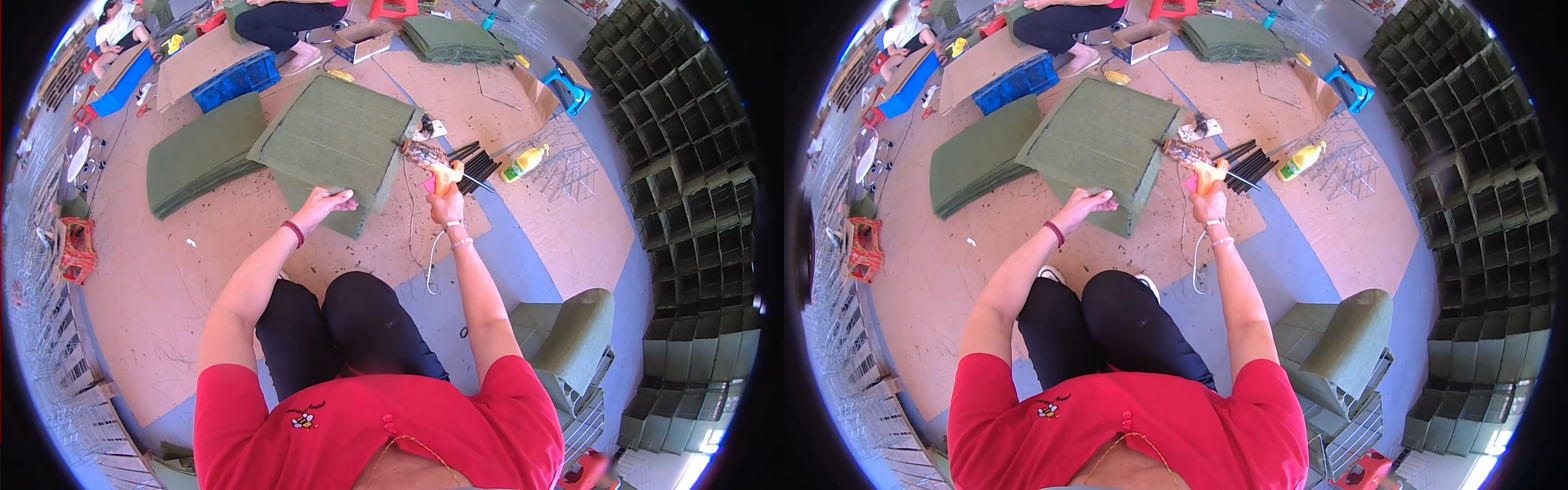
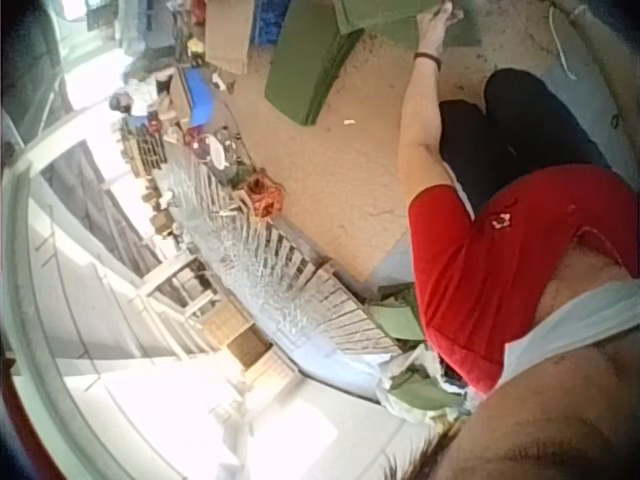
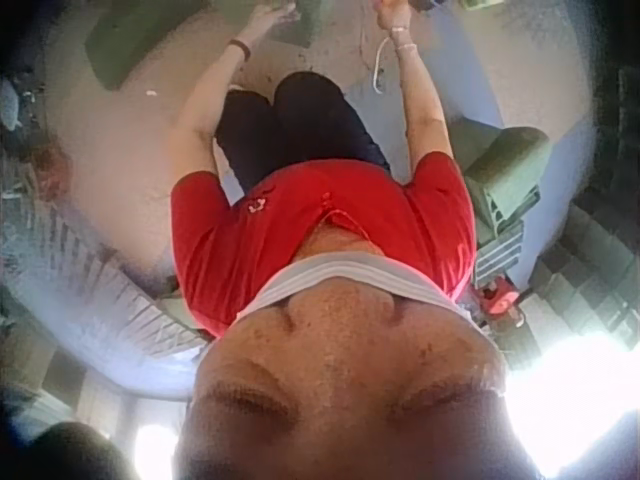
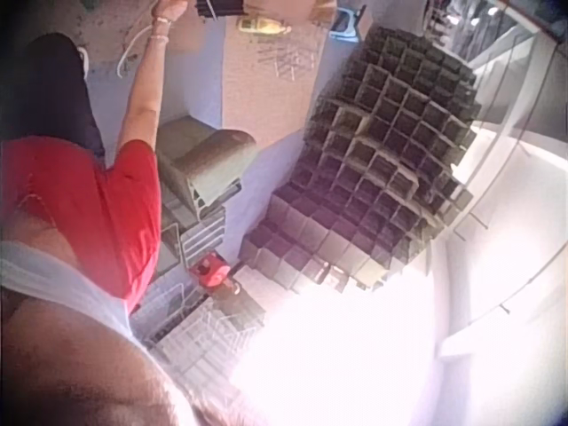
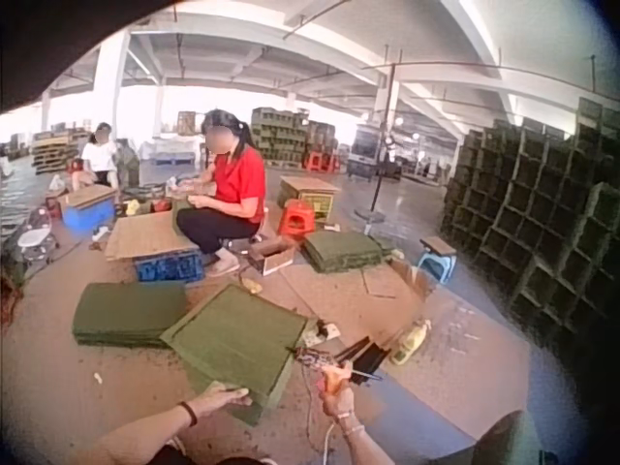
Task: Applying hot glue to green foam/plastic sheets to assemble into cubical storage units.
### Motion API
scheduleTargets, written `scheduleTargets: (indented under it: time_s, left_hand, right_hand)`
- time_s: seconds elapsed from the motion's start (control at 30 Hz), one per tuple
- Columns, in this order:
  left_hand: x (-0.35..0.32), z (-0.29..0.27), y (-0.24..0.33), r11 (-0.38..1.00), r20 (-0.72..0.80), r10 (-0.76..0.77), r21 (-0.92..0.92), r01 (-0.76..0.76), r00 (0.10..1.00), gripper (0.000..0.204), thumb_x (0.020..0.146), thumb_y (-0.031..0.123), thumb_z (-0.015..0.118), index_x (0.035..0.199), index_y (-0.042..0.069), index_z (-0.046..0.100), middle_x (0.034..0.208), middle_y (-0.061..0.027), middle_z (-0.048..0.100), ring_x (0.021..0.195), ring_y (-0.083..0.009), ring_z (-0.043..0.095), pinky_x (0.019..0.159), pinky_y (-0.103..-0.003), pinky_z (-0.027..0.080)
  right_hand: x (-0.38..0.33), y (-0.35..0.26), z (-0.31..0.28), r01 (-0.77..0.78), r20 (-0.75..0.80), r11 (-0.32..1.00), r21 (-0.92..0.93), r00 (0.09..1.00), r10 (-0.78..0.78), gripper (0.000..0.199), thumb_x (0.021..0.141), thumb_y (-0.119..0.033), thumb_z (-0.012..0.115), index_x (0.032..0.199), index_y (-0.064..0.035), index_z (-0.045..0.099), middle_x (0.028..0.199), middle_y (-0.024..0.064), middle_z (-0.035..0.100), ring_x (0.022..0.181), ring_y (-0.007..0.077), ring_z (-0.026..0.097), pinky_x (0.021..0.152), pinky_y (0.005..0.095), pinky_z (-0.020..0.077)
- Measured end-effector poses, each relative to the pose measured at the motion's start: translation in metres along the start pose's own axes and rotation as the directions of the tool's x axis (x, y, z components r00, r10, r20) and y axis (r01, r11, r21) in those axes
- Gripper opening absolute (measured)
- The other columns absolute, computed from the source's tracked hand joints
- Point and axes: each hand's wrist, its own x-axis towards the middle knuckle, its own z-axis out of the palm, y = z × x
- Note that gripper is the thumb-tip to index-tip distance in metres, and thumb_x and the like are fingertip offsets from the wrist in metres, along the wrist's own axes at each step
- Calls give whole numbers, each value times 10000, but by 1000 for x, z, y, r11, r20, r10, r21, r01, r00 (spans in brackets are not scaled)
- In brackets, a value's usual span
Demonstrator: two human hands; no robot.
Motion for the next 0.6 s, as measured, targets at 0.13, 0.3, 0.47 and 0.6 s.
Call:
scheduleTargets:
  time_s: [0.13, 0.3, 0.47, 0.6]
  left_hand:
    - [1, 2, 0, 1000, -16, -4, -11, 4, 1000, 421, 868, 295, 609, 1003, -103, 609, 927, -166, 657, 881, -215, 644, 856, -315, 497]
    - [6, 3, -5, 1000, -30, -9, 7, 10, 1000, 424, 874, 285, 601, 1026, -111, 591, 935, -180, 652, 903, -226, 640, 865, -318, 487]
    - [9, 6, -10, 1000, -69, 3, -5, -4, 998, 413, 876, 272, 600, 1010, -118, 593, 928, -182, 651, 888, -219, 639, 853, -313, 494]
    - [14, 6, -11, 999, -83, 39, -13, -40, 996, 403, 882, 267, 591, 988, -122, 598, 939, -193, 646, 887, -228, 639, 844, -319, 503]
  right_hand:
    - [46, 4, 19, -99, -99, 994, -55, 991, 94, 494, 598, -244, 689, 956, 62, 539, 817, 242, 635, 809, 360, 635, 740, 405, 499]
    - [83, -4, 11, -102, -111, 989, -103, 990, 91, 583, 599, -275, 714, 1032, 71, 533, 879, 244, 638, 868, 360, 629, 778, 385, 496]
    - [51, 8, 8, -26, -58, 993, -114, 998, 20, 495, 600, -288, 709, 933, 40, 547, 852, 245, 632, 836, 360, 628, 753, 405, 493]
    - [-21, 24, 2, 32, 55, 997, -68, 998, -28, 602, 586, -242, 712, 1064, 56, 500, 839, 274, 618, 798, 420, 610, 734, 442, 494]
